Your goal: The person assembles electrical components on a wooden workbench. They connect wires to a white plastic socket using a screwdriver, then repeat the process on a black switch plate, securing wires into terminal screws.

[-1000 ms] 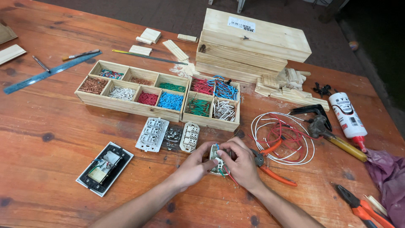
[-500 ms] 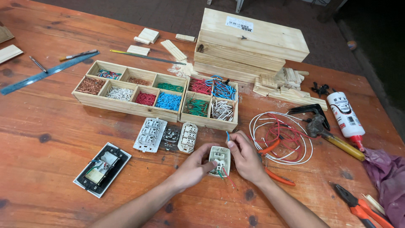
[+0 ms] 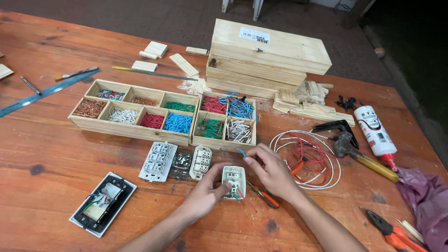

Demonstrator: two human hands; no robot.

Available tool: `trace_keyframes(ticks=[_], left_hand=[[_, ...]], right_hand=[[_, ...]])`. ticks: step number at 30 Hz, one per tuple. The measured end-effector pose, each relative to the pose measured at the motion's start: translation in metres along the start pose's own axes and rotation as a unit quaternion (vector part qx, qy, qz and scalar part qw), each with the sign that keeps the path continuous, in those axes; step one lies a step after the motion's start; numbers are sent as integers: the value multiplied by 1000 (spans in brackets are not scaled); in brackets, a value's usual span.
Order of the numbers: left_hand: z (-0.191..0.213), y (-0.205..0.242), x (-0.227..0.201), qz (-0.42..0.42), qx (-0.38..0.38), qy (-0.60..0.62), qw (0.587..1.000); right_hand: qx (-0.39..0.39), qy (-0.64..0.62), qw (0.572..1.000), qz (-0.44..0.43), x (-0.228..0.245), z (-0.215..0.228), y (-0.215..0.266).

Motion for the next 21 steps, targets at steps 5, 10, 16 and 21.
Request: trace_keyframes(ticks=[5,10,16,21], left_hand=[[1,7,-17,-4,-30,-31,999],[0,7,-12,9,-22,-2,1000],[0,6,-9,22,-22,0,1000],[2,5,-6,4,-18,3,1000]], right_hand=[[18,127,989,70,-16,11,-18],[44,244,966,71,-52,13,-44],[23,320,942,101,-76,6,-78],[0,361,928,94,-84,0,-93]])
Point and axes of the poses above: each hand's wrist, its own y-axis away from the middle knuckle, its own z-axis out of the back of the hand, x = y × z, the point moved 5 cm from there along -y, towards the middle knuckle, and after that the axes turned 9 degrees about z, right-handed, at the moved point
